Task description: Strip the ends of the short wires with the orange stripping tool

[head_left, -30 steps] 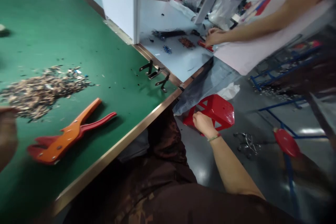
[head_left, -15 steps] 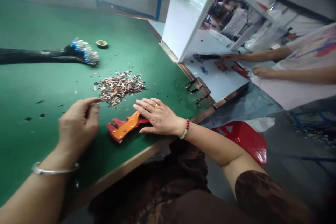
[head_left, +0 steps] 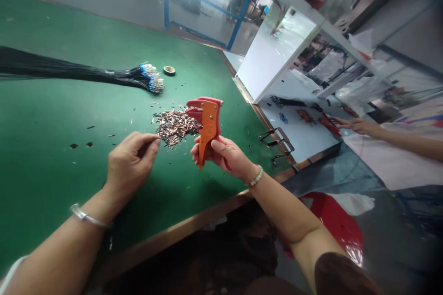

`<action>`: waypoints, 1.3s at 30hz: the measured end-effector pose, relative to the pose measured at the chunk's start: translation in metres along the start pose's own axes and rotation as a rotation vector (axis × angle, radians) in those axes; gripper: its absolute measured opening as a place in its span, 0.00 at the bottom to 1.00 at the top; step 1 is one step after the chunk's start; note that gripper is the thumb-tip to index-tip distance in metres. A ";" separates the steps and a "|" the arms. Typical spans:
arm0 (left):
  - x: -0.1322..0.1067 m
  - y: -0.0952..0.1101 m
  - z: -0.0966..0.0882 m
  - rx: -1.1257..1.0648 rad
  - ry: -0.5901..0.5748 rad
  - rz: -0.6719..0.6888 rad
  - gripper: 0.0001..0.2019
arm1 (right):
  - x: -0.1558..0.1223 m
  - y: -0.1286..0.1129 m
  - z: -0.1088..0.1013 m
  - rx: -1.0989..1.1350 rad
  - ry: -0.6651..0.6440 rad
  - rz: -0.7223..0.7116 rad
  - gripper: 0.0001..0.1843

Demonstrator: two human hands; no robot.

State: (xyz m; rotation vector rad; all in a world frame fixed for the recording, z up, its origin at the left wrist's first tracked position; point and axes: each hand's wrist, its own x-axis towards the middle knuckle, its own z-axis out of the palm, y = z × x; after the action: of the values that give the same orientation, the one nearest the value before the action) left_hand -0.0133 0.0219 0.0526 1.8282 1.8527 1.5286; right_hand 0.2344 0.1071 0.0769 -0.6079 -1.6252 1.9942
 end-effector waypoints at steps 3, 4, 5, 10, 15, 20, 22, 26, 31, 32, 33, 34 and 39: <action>0.001 0.002 -0.003 -0.019 0.050 0.013 0.04 | 0.014 -0.003 0.003 0.237 -0.070 0.123 0.29; 0.001 0.003 -0.004 -0.016 0.063 0.018 0.04 | 0.019 -0.004 0.002 0.256 -0.092 0.122 0.30; 0.001 0.003 -0.004 -0.008 0.073 0.023 0.04 | 0.024 -0.005 0.001 0.259 -0.122 0.110 0.30; 0.000 0.005 -0.006 0.050 0.091 0.038 0.04 | 0.039 0.002 -0.004 0.256 -0.206 0.021 0.29; -0.004 0.013 -0.003 0.084 0.112 0.024 0.04 | 0.035 0.019 0.001 0.223 -0.184 0.024 0.27; -0.008 0.020 -0.002 0.110 0.120 0.055 0.03 | 0.032 0.027 0.012 0.220 -0.167 0.055 0.27; -0.008 0.023 -0.001 0.108 0.109 0.071 0.04 | 0.032 0.030 0.014 0.220 -0.129 0.064 0.29; -0.003 0.029 0.002 0.096 0.095 0.095 0.05 | 0.033 0.035 0.016 0.154 -0.061 0.033 0.31; 0.012 0.035 0.003 0.135 0.060 0.178 0.06 | 0.033 0.039 0.014 0.098 -0.040 -0.021 0.31; 0.015 0.036 0.003 0.148 0.050 0.204 0.07 | 0.033 0.039 0.014 0.104 -0.036 -0.032 0.31; 0.018 0.037 0.005 0.157 0.041 0.229 0.07 | 0.034 0.039 0.013 0.111 -0.031 -0.046 0.30; 0.020 0.038 0.007 0.162 0.037 0.251 0.08 | 0.034 0.039 0.012 0.117 -0.027 -0.058 0.29; 0.026 0.041 0.023 0.158 0.040 0.275 0.10 | 0.037 0.040 0.006 0.098 0.026 -0.089 0.28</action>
State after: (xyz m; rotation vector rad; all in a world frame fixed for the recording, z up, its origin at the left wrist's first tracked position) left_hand 0.0235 0.0456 0.0844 2.2195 1.8495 1.5483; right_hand 0.1986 0.1189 0.0373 -0.5143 -1.5032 1.9800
